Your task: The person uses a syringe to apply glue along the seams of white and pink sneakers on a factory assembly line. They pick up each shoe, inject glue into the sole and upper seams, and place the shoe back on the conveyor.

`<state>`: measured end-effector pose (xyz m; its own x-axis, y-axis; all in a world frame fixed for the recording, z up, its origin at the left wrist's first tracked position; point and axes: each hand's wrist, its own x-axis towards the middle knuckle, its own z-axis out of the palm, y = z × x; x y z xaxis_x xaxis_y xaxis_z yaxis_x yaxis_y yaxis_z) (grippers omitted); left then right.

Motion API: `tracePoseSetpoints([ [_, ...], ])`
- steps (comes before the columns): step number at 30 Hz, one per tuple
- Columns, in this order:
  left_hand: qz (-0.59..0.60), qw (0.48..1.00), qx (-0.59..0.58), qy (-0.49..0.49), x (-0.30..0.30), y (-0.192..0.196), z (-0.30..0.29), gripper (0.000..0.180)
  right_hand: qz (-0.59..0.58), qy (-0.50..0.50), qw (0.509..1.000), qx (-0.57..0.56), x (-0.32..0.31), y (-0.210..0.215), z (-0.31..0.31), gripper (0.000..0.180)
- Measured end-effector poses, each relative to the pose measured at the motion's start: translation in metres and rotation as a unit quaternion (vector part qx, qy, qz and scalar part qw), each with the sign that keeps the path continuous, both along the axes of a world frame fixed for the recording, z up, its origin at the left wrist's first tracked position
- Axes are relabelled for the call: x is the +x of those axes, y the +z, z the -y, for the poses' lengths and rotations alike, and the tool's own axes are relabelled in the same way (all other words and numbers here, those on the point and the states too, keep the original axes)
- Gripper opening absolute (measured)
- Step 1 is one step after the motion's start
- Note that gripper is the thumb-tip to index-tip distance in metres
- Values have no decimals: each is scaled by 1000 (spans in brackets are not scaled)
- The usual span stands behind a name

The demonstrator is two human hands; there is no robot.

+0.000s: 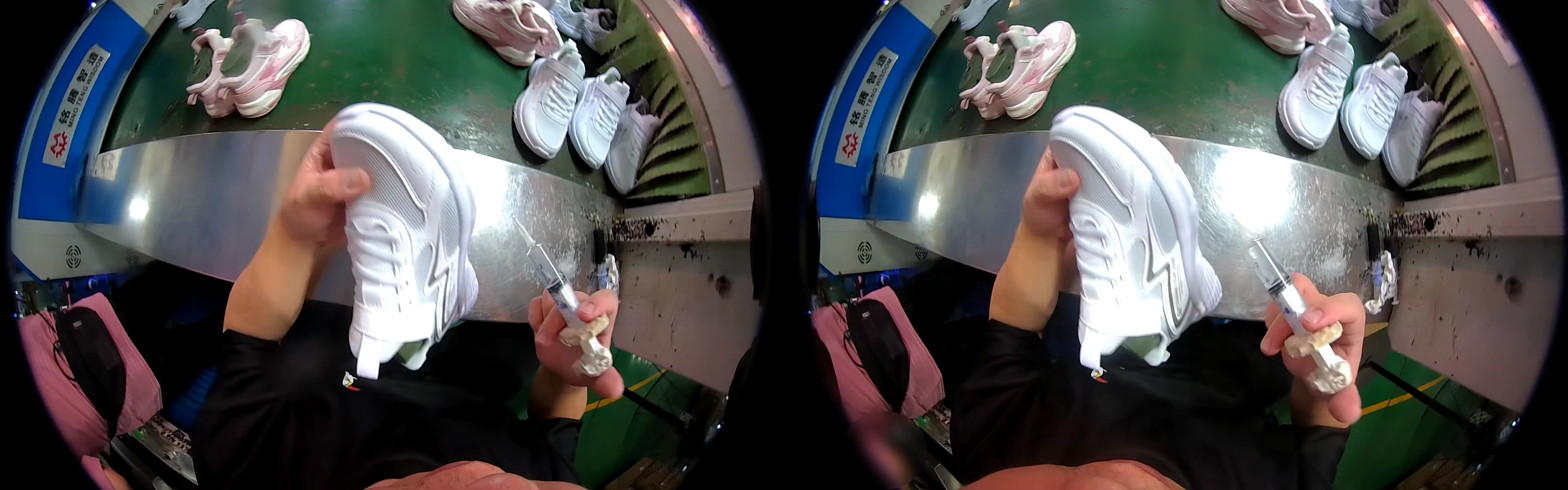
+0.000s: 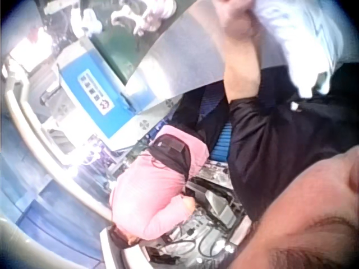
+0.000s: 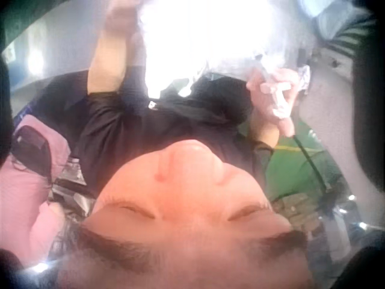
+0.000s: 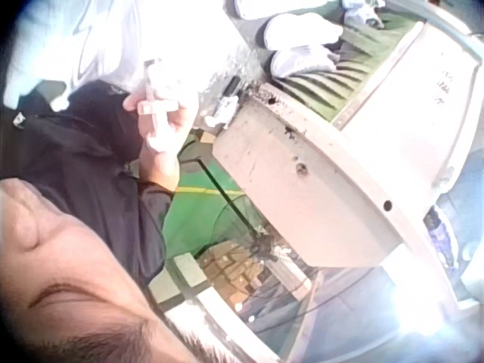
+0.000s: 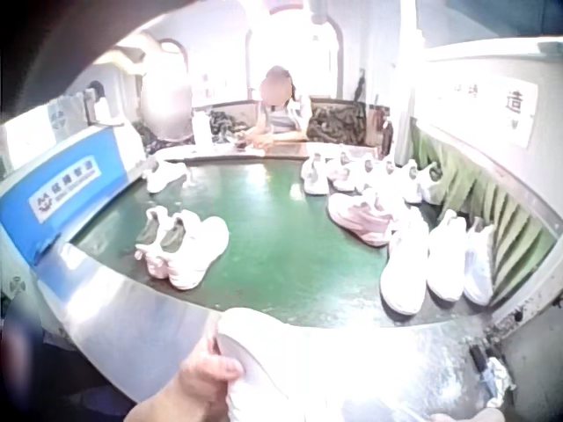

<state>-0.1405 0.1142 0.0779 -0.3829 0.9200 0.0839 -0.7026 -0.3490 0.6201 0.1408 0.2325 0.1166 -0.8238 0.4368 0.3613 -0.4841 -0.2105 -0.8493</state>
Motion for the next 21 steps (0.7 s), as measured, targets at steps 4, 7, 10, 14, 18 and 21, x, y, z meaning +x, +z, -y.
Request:
tracePoseSetpoints([
  [4, -9, 999, 44, -12, 3, -2, 9, 67, -89, 109, 989, -47, -39, 16, -2, 75],
  [7, -58, 998, -2, -9, 6, 5, 12, 77, -72, 148, 985, -60, -57, 32, -1, 69],
  [10, -65, 996, 50, -35, 8, 3, 13, 74, -59, 147, 986, -49, -72, 42, 3, 66],
  [14, -97, 991, 75, -56, 6, 7, 15, 74, -63, 135, 988, -26, -86, 48, 9, 66],
  [18, -91, 992, 76, -53, 8, 11, 17, 72, -45, 124, 991, -8, -88, 53, 12, 65],
  [21, -90, 992, 74, -53, 8, 12, 18, 71, -17, 108, 994, 3, -86, 57, 14, 65],
])
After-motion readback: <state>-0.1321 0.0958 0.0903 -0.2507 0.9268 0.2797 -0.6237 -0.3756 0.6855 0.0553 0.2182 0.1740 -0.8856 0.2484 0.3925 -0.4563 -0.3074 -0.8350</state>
